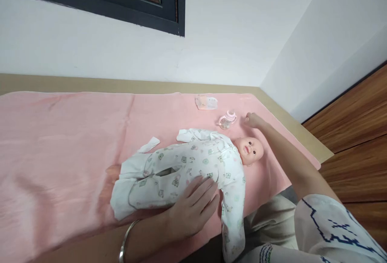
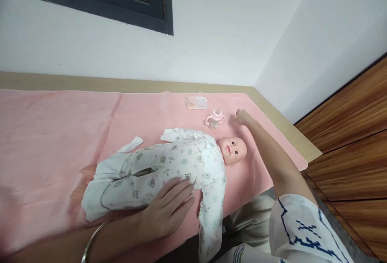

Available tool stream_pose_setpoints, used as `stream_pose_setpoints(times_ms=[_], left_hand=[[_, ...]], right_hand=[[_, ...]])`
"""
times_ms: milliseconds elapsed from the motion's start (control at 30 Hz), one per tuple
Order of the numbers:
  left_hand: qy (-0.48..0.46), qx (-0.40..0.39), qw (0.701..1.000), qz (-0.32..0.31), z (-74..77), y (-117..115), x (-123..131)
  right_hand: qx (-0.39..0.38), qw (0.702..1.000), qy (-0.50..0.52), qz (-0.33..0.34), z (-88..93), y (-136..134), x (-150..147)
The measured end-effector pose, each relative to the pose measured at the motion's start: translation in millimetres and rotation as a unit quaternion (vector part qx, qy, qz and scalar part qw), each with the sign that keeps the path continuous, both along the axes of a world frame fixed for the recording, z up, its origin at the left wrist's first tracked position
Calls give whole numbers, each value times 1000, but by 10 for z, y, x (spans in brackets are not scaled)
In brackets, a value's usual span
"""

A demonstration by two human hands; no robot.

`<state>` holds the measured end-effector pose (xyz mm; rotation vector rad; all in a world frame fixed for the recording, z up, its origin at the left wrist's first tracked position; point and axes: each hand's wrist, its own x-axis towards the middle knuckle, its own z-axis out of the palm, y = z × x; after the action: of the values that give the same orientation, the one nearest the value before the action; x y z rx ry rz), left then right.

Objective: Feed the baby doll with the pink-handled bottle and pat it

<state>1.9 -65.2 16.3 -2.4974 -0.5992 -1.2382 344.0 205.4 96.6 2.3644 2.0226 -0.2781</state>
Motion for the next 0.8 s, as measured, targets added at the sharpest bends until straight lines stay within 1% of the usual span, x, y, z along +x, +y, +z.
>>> stream_pose_setpoints(times_ms=[33,67,100,167,200,267,300,333,367,400,467,500,567,600,667,733,800], left_hand=[[14,10,1000,26,3,-17,-3],[23,15,998,52,6,-33,-7],[32,13,996,77,9,-46,-11],[46,-8,992,117,14,-54,-22],[50,-25,990,133,15,-46,-31],[61,-61,984,154,14,-9,-62],[69,-77,981,162,16,16,-83],[80,-95,977,172,23,44,-108],[96,-114,971,186,37,72,-135],[114,-132,964,203,60,100,-161],[144,-149,949,237,130,151,-204],[153,-144,945,251,172,172,-216],[158,-113,947,258,256,205,-223],[157,-99,949,255,289,214,-220],[158,-89,952,245,326,223,-212],[161,-95,953,237,327,226,-212],[161,-111,951,239,317,236,-220]], right_hand=[[-8,1000,10,1,-121,-49,-35],[-12,1000,23,2,-198,-96,-76],[-12,999,37,4,-232,-142,-112],[5,998,60,11,-201,-235,-131],[28,997,73,16,-164,-289,-106],[113,982,150,16,-120,-427,7],[166,960,224,4,-134,-516,81],[208,924,321,-23,-178,-621,155],[222,877,421,-60,-249,-739,219],[215,825,512,-105,-338,-868,265],[149,729,640,-189,-527,-1140,278],[111,688,683,-217,-605,-1269,244],[43,624,743,-239,-690,-1488,107],[15,600,763,-239,-694,-1568,20],[-32,563,793,-231,-645,-1667,-150],[-64,540,806,-235,-564,-1686,-269],[-83,529,812,-234,-500,-1639,-320]])
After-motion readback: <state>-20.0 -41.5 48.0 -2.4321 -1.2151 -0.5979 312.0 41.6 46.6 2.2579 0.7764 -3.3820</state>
